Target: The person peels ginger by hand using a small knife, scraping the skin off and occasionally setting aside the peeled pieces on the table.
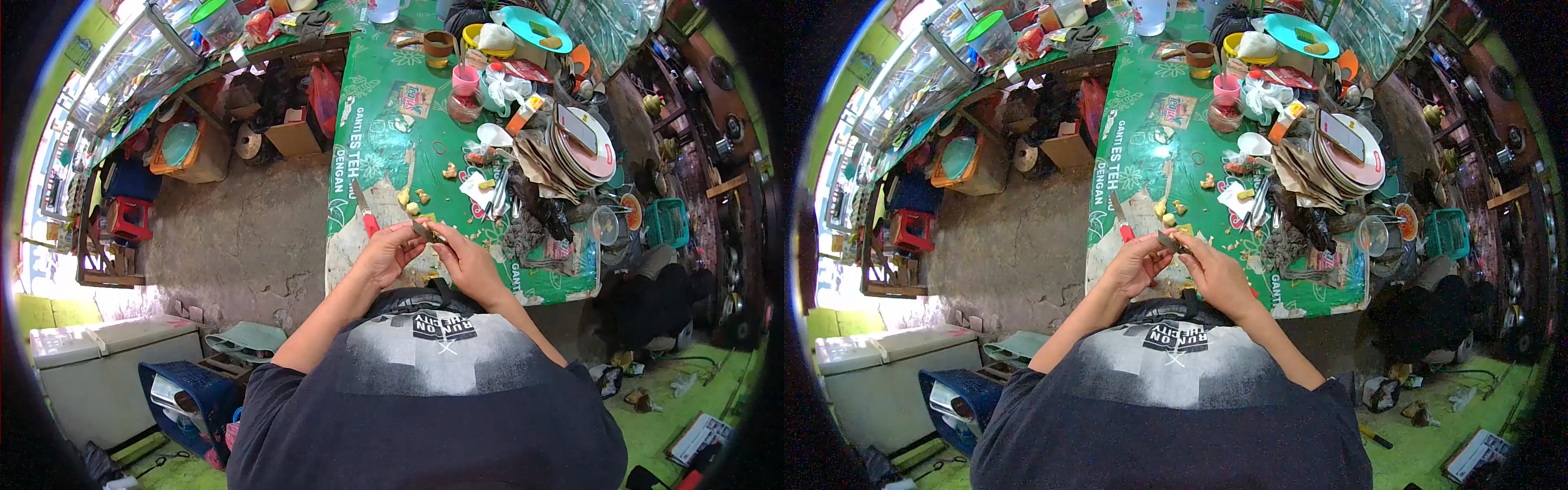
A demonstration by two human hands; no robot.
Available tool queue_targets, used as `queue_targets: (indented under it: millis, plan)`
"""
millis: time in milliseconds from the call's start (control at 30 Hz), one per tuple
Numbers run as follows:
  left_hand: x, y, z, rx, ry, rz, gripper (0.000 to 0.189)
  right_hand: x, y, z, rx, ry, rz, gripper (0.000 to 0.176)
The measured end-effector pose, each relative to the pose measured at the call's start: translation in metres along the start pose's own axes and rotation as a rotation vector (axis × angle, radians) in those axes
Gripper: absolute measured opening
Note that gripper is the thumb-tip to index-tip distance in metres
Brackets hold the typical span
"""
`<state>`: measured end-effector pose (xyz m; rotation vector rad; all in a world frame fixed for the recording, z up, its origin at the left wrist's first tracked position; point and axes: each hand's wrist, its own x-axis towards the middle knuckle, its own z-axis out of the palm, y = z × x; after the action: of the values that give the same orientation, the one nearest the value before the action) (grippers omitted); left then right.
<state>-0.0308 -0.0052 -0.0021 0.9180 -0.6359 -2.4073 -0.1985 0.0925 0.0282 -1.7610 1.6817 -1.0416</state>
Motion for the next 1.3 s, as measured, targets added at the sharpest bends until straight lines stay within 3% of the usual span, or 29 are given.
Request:
queue_targets:
  millis: [200,400,567,1000,1100,1167,1267,1300]
  plan:
    - [-0.003,-0.001,0.002,-0.056,0.004,0.016,0.027,0.002,-0.005,-0.006,0.013,-0.097,0.097,0.037]
    - [-0.003,-0.003,0.000,0.079,-0.026,-0.044,0.028,0.005,-0.004,-0.006,0.026,-0.017,-0.004,0.030]
    - [-0.010,0.005,0.012,0.072,0.021,-0.019,0.031,0.002,0.003,-0.006,0.098,-0.119,0.150,0.030]
    - [-0.008,-0.007,0.006,0.154,0.000,0.007,0.030,0.004,0.001,-0.004,0.160,-0.085,0.092,0.030]
    - [-0.004,-0.006,-0.002,0.192,-0.061,0.037,0.034,0.007,0.011,-0.001,0.253,-0.089,0.123,0.024]
    - [-0.008,-0.001,0.004,0.149,-0.069,0.045,0.036,0.010,0.022,-0.002,0.852,-0.221,0.355,0.020]
    - [-0.011,0.005,0.006,0.087,-0.065,0.069,0.038,0.014,0.014,-0.008,0.934,-0.138,0.376,0.017]
    - [-0.011,0.006,0.006,0.069,-0.060,0.078,0.039,0.015,0.016,-0.007,0.820,-0.150,0.322,0.021]
